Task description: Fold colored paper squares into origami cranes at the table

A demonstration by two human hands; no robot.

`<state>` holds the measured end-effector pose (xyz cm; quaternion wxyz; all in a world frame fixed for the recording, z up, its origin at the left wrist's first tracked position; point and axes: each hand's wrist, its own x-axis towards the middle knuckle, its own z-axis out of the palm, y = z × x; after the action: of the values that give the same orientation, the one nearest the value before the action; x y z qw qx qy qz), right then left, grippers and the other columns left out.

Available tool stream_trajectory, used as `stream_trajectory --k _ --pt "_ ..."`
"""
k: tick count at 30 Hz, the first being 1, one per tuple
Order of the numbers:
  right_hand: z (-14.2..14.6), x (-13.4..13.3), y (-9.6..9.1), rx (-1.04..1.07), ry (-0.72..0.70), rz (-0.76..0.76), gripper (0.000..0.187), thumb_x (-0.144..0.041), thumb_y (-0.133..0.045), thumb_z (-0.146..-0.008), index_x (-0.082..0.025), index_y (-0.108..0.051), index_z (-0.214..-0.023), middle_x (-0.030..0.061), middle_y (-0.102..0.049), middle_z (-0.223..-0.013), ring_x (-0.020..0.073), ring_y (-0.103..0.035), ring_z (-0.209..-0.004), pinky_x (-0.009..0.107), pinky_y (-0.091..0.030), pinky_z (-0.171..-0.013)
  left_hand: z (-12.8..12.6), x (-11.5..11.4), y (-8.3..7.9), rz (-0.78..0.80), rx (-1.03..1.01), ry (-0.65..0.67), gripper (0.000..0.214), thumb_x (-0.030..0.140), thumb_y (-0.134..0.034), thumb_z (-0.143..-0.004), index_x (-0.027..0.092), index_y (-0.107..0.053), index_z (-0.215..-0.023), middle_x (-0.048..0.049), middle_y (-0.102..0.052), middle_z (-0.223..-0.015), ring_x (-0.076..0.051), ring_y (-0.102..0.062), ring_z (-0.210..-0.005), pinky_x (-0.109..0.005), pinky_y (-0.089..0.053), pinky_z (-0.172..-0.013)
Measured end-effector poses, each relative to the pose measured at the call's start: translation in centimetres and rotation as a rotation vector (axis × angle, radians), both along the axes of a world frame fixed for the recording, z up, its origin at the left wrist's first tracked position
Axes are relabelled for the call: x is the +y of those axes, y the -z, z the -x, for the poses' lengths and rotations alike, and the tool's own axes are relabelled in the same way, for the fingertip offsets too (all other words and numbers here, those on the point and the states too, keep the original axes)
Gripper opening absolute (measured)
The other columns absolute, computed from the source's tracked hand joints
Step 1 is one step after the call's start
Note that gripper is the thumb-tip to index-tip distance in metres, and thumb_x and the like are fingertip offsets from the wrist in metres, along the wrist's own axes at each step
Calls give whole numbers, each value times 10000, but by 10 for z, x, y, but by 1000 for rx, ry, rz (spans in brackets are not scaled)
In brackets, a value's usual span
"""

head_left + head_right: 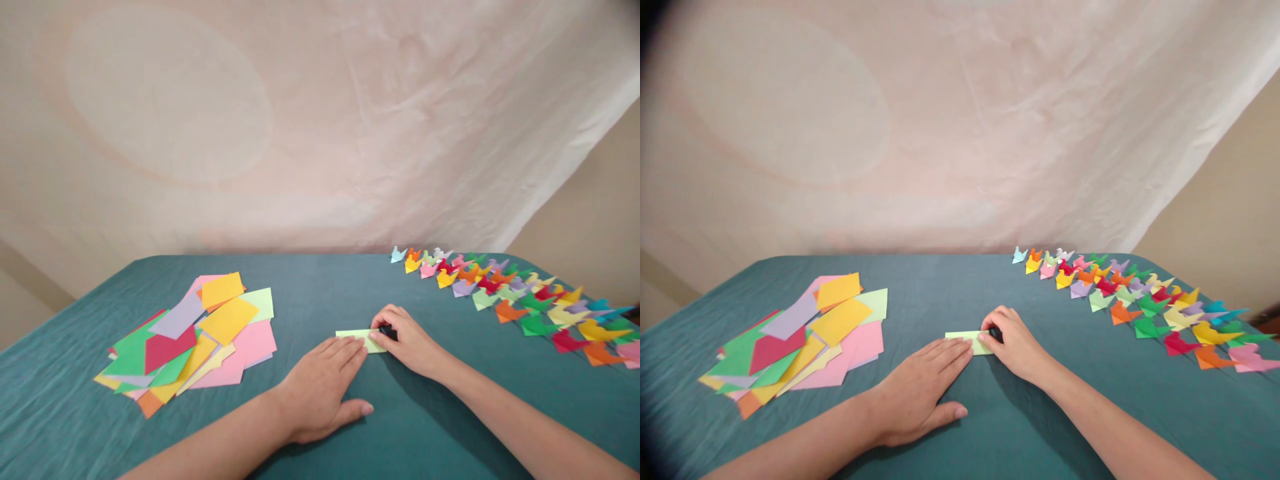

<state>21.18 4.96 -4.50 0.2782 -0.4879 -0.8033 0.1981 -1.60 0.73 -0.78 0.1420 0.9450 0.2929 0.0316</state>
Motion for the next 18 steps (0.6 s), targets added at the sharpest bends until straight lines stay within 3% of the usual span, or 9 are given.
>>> stream_trajectory --k 18 --pt "0 1 1 4 7 -10 29 -217 -565 -817 -197 -586 -816 25 -554 -851 180 -502 -845 320 -402 -766 1 1 3 -16 -13 -23 651 562 -297 -904 139 -271 -1399 -117 -282 -1458 -251 -266 -1332 -381 -225 -1102"
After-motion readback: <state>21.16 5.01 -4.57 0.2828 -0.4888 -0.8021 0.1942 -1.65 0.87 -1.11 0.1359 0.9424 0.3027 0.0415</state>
